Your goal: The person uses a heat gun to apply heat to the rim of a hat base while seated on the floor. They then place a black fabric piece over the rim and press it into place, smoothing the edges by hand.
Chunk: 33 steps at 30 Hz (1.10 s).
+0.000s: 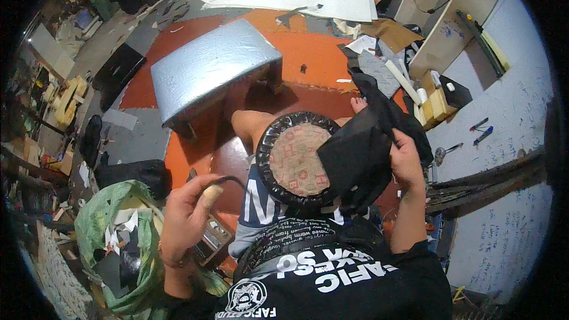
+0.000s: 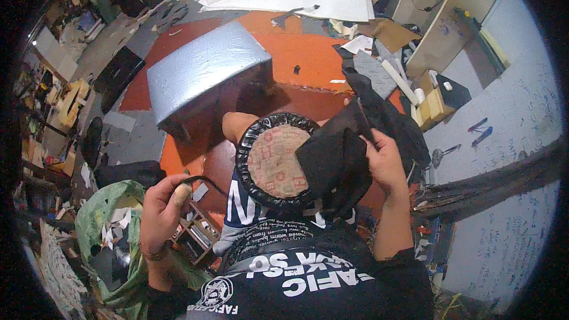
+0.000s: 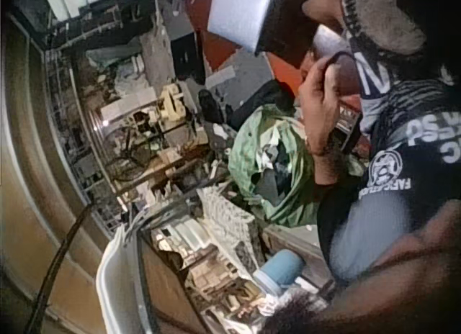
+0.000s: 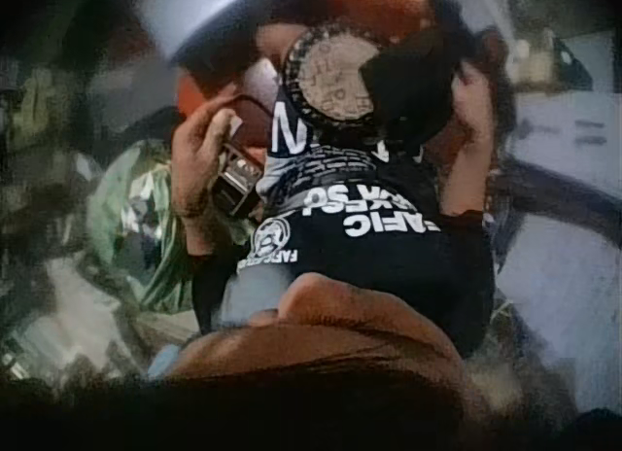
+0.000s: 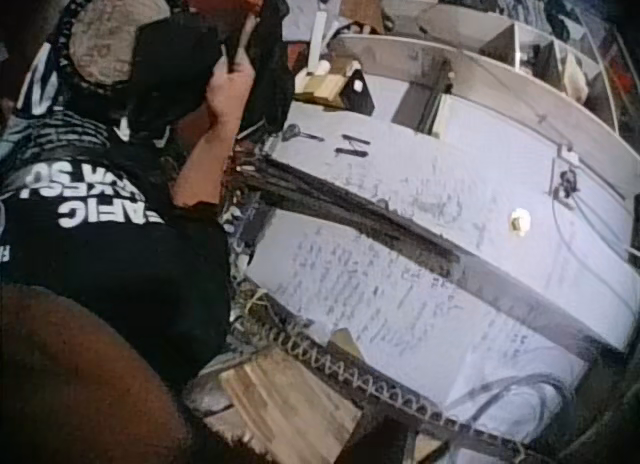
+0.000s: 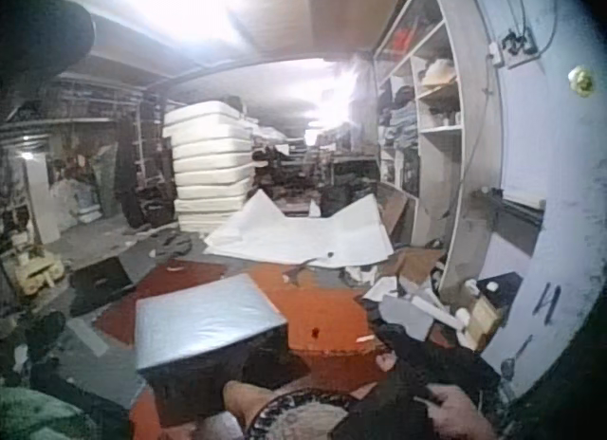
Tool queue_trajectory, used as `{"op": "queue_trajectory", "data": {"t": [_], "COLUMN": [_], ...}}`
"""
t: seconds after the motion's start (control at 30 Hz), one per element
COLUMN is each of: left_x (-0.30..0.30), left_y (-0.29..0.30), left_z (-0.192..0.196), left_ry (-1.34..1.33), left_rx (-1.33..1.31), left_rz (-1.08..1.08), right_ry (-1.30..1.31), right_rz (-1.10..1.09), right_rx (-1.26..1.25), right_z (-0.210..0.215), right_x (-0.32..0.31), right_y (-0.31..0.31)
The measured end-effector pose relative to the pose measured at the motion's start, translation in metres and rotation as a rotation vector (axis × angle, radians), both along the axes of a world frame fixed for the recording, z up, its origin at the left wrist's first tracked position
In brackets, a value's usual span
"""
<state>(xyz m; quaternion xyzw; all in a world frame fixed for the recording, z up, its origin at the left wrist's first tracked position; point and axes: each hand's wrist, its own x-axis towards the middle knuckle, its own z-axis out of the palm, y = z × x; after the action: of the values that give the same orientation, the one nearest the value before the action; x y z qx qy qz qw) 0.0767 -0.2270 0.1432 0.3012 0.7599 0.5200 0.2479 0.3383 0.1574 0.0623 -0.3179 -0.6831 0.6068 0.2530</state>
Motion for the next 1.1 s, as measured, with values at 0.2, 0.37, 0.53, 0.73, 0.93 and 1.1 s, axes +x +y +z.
{"op": "queue_trajectory", "data": {"t": [0.2,0.37,0.53,0.73,0.93,1.1], "left_x": [0.024,0.025,0.021,0.01,0.01,0.01], "left_y": [0.039,0.042,0.024,0.023,0.035,0.039], "left_z": [0.019,0.018,0.0,-0.027,-0.045,-0.042], "left_ry": [-0.04,0.121,-0.109,-0.188,-0.352,-0.23], "left_rx": [0.202,0.422,0.41,0.399,0.34,0.184], "left_rz": [-0.3,-0.28,-0.163,-0.076,0.034,-0.082], "right_ry": [0.476,0.374,-0.139,-0.012,0.326,-0.916], "right_rz": [0.126,0.22,0.191,-0.106,-0.446,-0.514], "right_rx": [-0.272,-0.344,-0.011,-0.097,-0.224,0.297], "right_z": [0.064,0.051,-0.003,-0.024,-0.069,-0.114], "right_x": [-0.003,-0.051,-0.059,-0.022,0.041,0.056], "right_y": [-0.008,-0.012,-0.01,0.024,0.085,0.089]}}
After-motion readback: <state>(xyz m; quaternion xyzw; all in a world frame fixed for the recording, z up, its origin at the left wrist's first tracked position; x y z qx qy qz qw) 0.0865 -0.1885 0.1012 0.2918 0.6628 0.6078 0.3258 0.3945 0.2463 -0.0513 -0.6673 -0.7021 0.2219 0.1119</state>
